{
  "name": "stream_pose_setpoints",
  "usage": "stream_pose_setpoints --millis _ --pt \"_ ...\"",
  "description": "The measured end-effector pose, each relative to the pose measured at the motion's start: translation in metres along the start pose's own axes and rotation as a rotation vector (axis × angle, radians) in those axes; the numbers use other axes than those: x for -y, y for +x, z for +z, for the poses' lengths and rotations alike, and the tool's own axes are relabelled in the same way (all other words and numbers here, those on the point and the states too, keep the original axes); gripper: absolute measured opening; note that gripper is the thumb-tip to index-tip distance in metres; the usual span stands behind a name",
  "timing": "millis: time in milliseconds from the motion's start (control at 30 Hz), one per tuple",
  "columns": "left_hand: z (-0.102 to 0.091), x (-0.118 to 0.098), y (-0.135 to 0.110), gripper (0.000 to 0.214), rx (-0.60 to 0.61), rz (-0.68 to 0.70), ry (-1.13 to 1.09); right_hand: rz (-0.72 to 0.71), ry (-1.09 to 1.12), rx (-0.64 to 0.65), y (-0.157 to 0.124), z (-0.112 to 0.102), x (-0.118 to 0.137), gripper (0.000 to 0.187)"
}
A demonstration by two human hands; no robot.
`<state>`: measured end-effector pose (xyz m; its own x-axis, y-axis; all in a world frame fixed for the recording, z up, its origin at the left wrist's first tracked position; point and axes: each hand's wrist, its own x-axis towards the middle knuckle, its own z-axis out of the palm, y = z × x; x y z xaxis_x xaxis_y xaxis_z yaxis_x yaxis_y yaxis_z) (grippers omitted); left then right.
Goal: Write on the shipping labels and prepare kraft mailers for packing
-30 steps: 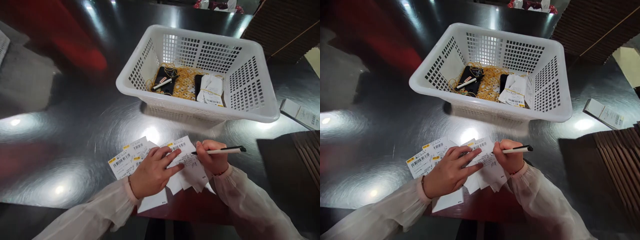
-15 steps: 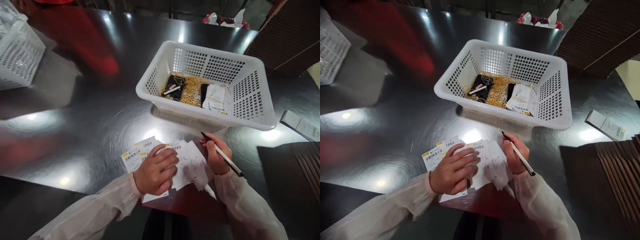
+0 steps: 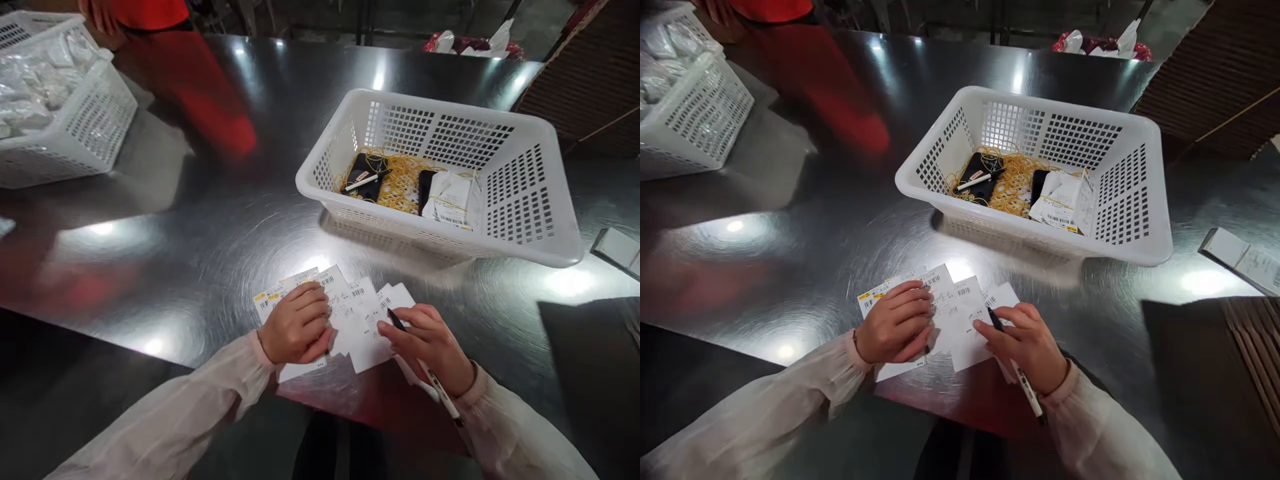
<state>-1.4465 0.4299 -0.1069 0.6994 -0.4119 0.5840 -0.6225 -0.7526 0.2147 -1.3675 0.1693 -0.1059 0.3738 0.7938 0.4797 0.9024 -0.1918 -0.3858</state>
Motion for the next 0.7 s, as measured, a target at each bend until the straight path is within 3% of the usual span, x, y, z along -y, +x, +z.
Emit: stream_pose_setpoints --millis 100,167,267,367,433,500,600,700 --pt "0.003 -0.004 0.008 0.011 0.035 -0.028 0.004 0.039 0.039 -0.060 0.001 -0.002 -0.001 0.030" --pt "0.008 -0.009 0.012 0.022 0.114 -0.022 -0.036 0.152 0.120 -0.146 0.008 -0.003 -0.004 0.033" --pt "0.017 -0.014 0.014 0.030 0.192 -0.024 -0.062 0.470 0.277 -0.241 0.027 -0.002 -0.008 0.042" --pt "0.022 -0.014 0.012 0.026 0.173 -0.063 -0.071 0.797 0.431 -0.204 0.045 0.008 -0.010 0.033" --pt "0.022 -0.013 0.012 0.026 0.169 -0.072 -0.080 0.898 0.453 -0.179 0.051 0.017 -0.010 0.031" --pt "0.021 -0.013 0.012 0.026 0.176 -0.072 -0.081 0.869 0.385 -0.248 0.052 0.025 -0.010 0.032" --pt "0.019 -0.013 0.012 0.025 0.189 -0.077 -0.080 0.714 0.256 -0.404 0.047 0.031 -0.011 0.044" --pt "0.019 -0.014 0.012 0.026 0.197 -0.085 -0.082 0.538 0.166 -0.380 0.044 0.031 -0.013 0.046"
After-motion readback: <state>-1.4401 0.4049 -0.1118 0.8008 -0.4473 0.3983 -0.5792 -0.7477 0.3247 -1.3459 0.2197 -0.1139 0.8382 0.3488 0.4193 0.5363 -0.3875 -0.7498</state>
